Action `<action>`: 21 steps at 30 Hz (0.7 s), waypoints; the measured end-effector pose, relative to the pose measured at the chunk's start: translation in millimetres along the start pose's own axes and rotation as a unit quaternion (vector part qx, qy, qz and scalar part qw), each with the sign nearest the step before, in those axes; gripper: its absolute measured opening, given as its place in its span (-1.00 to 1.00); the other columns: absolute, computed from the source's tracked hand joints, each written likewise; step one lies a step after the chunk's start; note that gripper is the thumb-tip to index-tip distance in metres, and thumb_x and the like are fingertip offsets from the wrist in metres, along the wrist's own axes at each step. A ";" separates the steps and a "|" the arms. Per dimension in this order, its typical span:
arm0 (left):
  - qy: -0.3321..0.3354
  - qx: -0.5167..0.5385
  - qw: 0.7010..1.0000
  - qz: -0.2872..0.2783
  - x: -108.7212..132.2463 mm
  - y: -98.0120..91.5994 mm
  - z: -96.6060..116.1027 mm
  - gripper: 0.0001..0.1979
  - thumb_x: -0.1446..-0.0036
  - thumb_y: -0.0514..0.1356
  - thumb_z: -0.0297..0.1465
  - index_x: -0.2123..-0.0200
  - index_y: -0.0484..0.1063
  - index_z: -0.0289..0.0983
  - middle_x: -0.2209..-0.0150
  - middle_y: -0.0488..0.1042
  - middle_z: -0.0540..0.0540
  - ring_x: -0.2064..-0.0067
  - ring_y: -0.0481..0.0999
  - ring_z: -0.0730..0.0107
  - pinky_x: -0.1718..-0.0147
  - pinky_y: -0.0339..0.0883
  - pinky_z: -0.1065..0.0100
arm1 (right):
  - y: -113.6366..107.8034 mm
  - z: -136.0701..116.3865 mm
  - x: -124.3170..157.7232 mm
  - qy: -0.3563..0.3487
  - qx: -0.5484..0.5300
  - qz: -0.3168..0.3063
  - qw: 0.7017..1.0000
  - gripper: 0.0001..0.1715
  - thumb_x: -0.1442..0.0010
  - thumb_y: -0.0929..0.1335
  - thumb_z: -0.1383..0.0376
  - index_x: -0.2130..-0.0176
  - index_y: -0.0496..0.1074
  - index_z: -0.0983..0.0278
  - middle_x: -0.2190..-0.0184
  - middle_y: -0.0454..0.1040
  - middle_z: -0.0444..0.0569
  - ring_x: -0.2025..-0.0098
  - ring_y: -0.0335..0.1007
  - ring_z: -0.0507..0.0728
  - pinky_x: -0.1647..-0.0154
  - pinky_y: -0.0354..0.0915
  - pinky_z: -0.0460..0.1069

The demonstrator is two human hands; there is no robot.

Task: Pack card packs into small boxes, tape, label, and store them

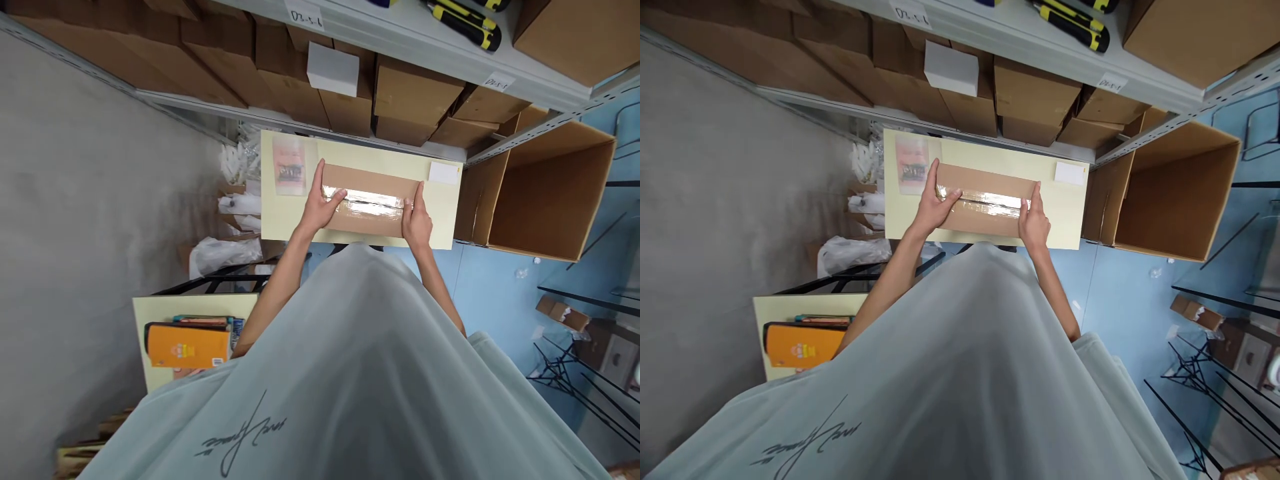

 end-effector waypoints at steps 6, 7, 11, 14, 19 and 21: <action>0.001 -0.002 1.000 -0.008 -3.5 15.2 -0.9 0.27 -0.24 0.34 0.45 -0.75 0.04 -0.06 -0.80 -0.09 -0.20 -0.81 -0.16 -0.15 -0.76 -0.27 -0.03 | -7.4 11.7 -7.7 0.001 0.015 0.012 1.000 -0.09 -0.69 0.01 -0.14 -0.81 -0.27 -0.06 -0.72 0.21 0.04 -0.25 0.67 0.47 -0.28 0.60 0.47; -0.001 -0.002 1.000 -0.009 -3.5 15.4 -2.3 0.26 -0.25 0.33 0.45 -0.75 0.04 -0.06 -0.80 -0.08 -0.20 -0.81 -0.14 -0.14 -0.76 -0.27 -0.02 | -8.1 11.9 -7.8 0.004 0.019 0.012 1.000 -0.10 -0.69 0.00 -0.13 -0.81 -0.27 -0.04 -0.72 0.22 0.05 -0.25 0.67 0.47 -0.29 0.59 0.47; -0.010 0.010 1.000 -0.001 -3.4 11.1 -4.7 0.19 -0.32 0.25 0.46 -0.75 0.07 -0.04 -0.79 -0.03 -0.16 -0.81 -0.17 -0.10 -0.76 -0.30 -0.01 | -7.7 9.6 -7.7 0.015 -0.006 0.001 1.000 -0.07 -0.68 0.00 -0.19 -0.81 -0.26 -0.04 -0.69 0.28 0.08 -0.30 0.65 0.51 -0.35 0.54 0.48; -0.013 0.023 1.000 0.000 -5.2 9.7 -2.1 0.17 -0.32 0.25 0.45 -0.74 0.12 -0.04 -0.78 0.01 -0.15 -0.81 -0.20 -0.10 -0.76 -0.32 -0.03 | -6.5 8.3 -9.2 0.008 -0.081 -0.007 0.997 -0.03 -0.63 0.06 -0.29 -0.79 -0.16 -0.09 -0.68 0.31 0.08 -0.37 0.60 0.54 -0.39 0.50 0.52; -0.034 0.056 0.998 -0.003 -8.0 9.6 -10.7 0.26 -0.21 0.38 0.44 -0.74 0.09 -0.02 -0.80 -0.05 -0.16 -0.81 -0.22 -0.13 -0.76 -0.27 -0.07 | -4.4 21.5 -13.4 0.029 -0.174 0.014 0.984 0.23 -0.51 0.16 -0.49 -0.78 -0.12 0.07 -0.62 0.39 0.21 -0.58 0.44 0.48 -0.55 0.43 0.45; -0.073 0.110 0.991 -0.026 -5.7 13.1 -22.9 0.30 -0.15 0.45 0.41 -0.74 0.07 0.01 -0.78 0.00 -0.19 -0.80 -0.09 -0.20 -0.74 -0.09 -0.14 | 1.3 31.3 -14.5 0.055 -0.231 -0.004 0.971 0.29 -0.45 0.22 -0.53 -0.74 0.02 0.15 -0.58 0.43 0.24 -0.62 0.38 0.43 -0.59 0.42 0.40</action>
Point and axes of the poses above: each hand's wrist, its own x-axis away from the middle knuckle, its own y-axis out of the palm, z = x × y, the point moved 9 cm from there along -x, towards the middle knuckle
